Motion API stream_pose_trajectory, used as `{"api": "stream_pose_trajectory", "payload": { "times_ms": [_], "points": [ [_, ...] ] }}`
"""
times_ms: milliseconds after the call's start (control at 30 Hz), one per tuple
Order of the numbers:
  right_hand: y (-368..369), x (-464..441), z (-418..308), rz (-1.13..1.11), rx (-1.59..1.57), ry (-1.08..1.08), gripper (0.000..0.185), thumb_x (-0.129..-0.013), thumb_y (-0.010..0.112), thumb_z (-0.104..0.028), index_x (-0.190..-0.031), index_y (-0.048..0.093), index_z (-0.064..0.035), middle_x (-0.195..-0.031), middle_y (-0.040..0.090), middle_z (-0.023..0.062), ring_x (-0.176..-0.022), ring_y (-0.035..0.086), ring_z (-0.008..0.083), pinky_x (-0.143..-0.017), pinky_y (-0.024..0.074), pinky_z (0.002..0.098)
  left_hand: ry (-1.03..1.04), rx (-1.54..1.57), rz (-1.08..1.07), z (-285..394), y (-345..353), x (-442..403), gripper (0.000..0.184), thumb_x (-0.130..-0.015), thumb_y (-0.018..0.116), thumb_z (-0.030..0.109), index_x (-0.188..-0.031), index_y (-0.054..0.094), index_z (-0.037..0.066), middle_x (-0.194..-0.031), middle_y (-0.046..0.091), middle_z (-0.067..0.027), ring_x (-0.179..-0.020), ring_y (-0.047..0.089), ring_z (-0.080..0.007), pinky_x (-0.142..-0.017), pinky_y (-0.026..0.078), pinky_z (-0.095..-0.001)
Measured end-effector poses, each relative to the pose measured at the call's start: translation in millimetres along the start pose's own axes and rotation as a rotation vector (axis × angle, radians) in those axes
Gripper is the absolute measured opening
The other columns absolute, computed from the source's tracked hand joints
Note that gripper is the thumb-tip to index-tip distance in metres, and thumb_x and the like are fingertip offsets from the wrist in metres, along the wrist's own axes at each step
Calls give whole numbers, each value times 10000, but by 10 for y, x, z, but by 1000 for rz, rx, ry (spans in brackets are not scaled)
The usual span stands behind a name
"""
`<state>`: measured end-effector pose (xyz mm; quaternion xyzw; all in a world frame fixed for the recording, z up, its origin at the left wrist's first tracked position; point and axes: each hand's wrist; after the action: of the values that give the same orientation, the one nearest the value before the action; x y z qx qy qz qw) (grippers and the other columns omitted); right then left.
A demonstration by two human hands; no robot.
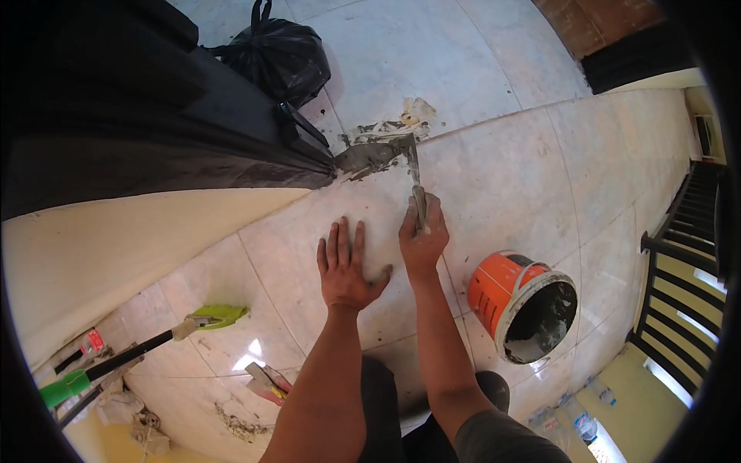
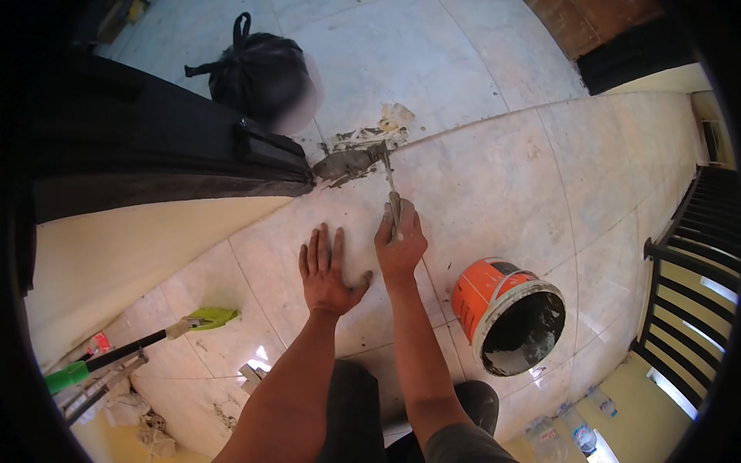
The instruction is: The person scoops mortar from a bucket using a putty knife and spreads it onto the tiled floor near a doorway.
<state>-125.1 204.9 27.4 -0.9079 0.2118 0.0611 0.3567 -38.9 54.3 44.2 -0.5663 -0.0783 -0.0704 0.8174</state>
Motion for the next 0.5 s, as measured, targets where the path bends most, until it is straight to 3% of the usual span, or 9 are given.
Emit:
{"api": "stream_pose_trajectory", "payload": {
  "times_ms": [100, 233, 433, 500],
  "points": [
    [6, -50, -57, 165, -77, -77, 196, -1047, 715, -108, -1238, 720, -66, -1028, 776, 177, -877, 769, 415, -716, 624, 444, 1, 5, 3, 13, -10, -15, 1139, -842, 801, 616, -1772, 322, 167, -1845, 241, -183, -1718, 179, -364, -1386, 105, -569],
    [15, -15, 23, -3, 71, 3, 176, -1049, 713, -109, -1217, 717, -57, -1028, 768, 176, -874, 767, 397, -714, 623, 449, -1, -15, 6, 11, 3, -3, 1144, -835, 805, 617, -1771, 325, 167, -1846, 242, -182, -1717, 184, -364, -1385, 108, -571],
    [-24, -97, -96, 114, 67, -56, 372, -1044, 727, -147, -1414, 725, -108, -1021, 747, 137, -826, 756, 346, -671, 603, 442, -1, -5, 5, 7, 2, -3, 1151, -827, 807, 614, -1771, 326, 165, -1845, 247, -185, -1717, 186, -366, -1387, 106, -571],
    [-75, -86, -149, -67, 234, -18, 459, -1029, 735, -172, -1488, 711, -166, -999, 683, 115, -775, 719, 342, -638, 580, 442, 0, 0, 6, 5, 10, 2, 1153, -825, 809, 611, -1771, 325, 166, -1846, 243, -184, -1718, 182, -365, -1387, 106, -572]
  ]
}}
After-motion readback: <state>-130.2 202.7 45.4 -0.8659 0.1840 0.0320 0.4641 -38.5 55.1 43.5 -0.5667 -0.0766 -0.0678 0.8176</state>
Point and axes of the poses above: each hand's wrist, its own x-axis away from the middle knuckle, its own y-axis out of the palm, z = x × y
